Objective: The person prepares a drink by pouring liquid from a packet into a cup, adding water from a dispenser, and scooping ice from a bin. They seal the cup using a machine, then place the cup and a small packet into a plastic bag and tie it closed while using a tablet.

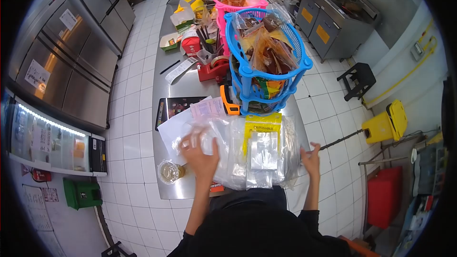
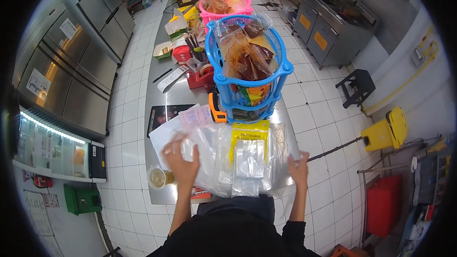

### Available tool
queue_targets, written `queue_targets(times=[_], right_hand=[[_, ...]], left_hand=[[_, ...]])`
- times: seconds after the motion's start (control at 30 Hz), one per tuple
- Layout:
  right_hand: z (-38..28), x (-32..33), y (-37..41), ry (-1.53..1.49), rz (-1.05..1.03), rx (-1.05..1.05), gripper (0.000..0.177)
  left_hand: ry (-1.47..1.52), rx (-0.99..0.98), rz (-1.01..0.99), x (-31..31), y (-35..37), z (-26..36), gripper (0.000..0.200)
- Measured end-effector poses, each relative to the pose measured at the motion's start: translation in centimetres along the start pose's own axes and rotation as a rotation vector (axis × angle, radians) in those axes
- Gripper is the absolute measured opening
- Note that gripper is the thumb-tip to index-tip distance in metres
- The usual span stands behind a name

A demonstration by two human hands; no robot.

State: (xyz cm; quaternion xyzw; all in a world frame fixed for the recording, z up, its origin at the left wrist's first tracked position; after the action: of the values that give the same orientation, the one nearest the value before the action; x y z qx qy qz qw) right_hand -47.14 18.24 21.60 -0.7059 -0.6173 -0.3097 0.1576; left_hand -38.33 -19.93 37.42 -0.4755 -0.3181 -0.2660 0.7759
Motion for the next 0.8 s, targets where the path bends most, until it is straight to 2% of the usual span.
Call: queue_targets(times=[0.03, 0.1, 0.13, 0.2, 0.23, 0.27, 0.3, 0.33, 0.37, 0.43, 0.47, 0.5, 0.57, 0.6, 0.63, 0.67, 0.7, 0.73, 0.8], right_hand=[[0.7, -1.8, 0.5, 0.001, -0.009, 0.007, 0.051], [1.8, -4.7, 1.4, -0.134, -0.022, 0.057, 0.057], [1.9, -5.3, 1.2, -0.132, -0.034, 0.06, 0.057], [1.5, -6.0, 0.5, -0.14, 0.021, 0.133, 0.06], [1.6, -5.7, 0.0, -0.138, 0.009, 0.136, 0.06], [1.7, -4.7, -0.7, -0.251, 0.025, 0.164, 0.058], [1.4, -4.0, -1.2, -0.366, 0.04, 0.192, 0.057], [0.0, -3.1, -0.9, -0.389, 0.0, 0.135, 0.057], [-0.8, -2.8, -1.1, -0.391, -0.015, 0.142, 0.057], [-1.8, -1.7, -2.1, -0.388, 0.068, 0.252, 0.059], [-2.0, -1.3, -2.7, -0.363, 0.092, 0.255, 0.058], [-2.0, -1.1, -3.4, -0.362, 0.076, 0.257, 0.058], [-2.3, -0.4, -4.2, -0.162, 0.158, 0.205, 0.058], [-3.4, 0.4, -3.9, 0.045, 0.146, 0.106, 0.059], [-4.1, 1.0, -4.0, 0.043, 0.132, 0.109, 0.059], [-5.2, 2.1, -4.0, 0.12, 0.208, 0.284, 0.061], [-6.7, 3.2, -3.3, 0.197, 0.284, 0.458, 0.063], [-9.5, 4.7, -1.7, 0.198, 0.276, 0.456, 0.063], [-16.3, 5.8, 1.9, -0.496, -0.13, 0.262, 0.069]], left_hand=[[-0.007, 0.008, 0.004, -0.1, 0.4, -1.2, 0.04], [-0.105, 0.459, -0.403, -3.2, 4.1, -5.8, 0.039], [0.181, 0.459, -0.57, -5.2, 5.5, -6.2, 0.028], [0.517, 0.373, -0.684, -7.3, 6.8, -2.6, 0.023], [0.562, 0.207, -0.639, -7.6, 7.1, 0.0, 0.02], [0.71, 0.147, -0.629, -8.5, 7.8, 2.0, 0.022], [0.731, 0.086, -0.61, -8.7, 8.0, 3.9, 0.02], [0.786, 0.051, -0.658, -8.9, 7.9, 5.3, 0.019], [0.778, 0.061, -0.648, -9.1, 7.6, 6.1, 0.019], [1.051, 0.233, -0.735, -9.7, 7.4, 7.0, 0.018], [1.071, 0.231, -0.765, -9.3, 7.1, 7.1, 0.018], [1.065, 0.245, -0.756, -9.1, 7.2, 6.7, 0.018], [1.044, 0.175, -0.731, -8.1, 7.4, 5.8, 0.023], [1.035, 0.186, -0.725, -7.5, 7.9, 5.1, 0.023], [0.697, 0.113, -0.677, -6.4, 8.4, 4.0, 0.026], [0.361, 0.039, -0.624, -5.1, 8.6, 2.9, 0.03], [0.354, 0.047, -0.629, -3.6, 8.3, 2.1, 0.03], [0.355, 0.128, -0.584, -1.6, 7.6, 1.1, 0.037], [0.358, 0.204, -0.539, 2.2, 6.1, -0.6, 0.045]])
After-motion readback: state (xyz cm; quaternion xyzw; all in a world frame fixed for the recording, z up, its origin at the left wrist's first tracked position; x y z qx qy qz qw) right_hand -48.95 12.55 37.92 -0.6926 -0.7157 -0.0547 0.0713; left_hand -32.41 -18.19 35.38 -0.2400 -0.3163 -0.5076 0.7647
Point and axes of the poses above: each hand's wrist, its own y-axis away from the middle knuckle, its own x-axis out of the back of the hand, z = x × y, the point moved 5 cm from there along -y, towards the middle knuckle, and after that the axes turned 1 degree about -z, right-handed, at the moved point
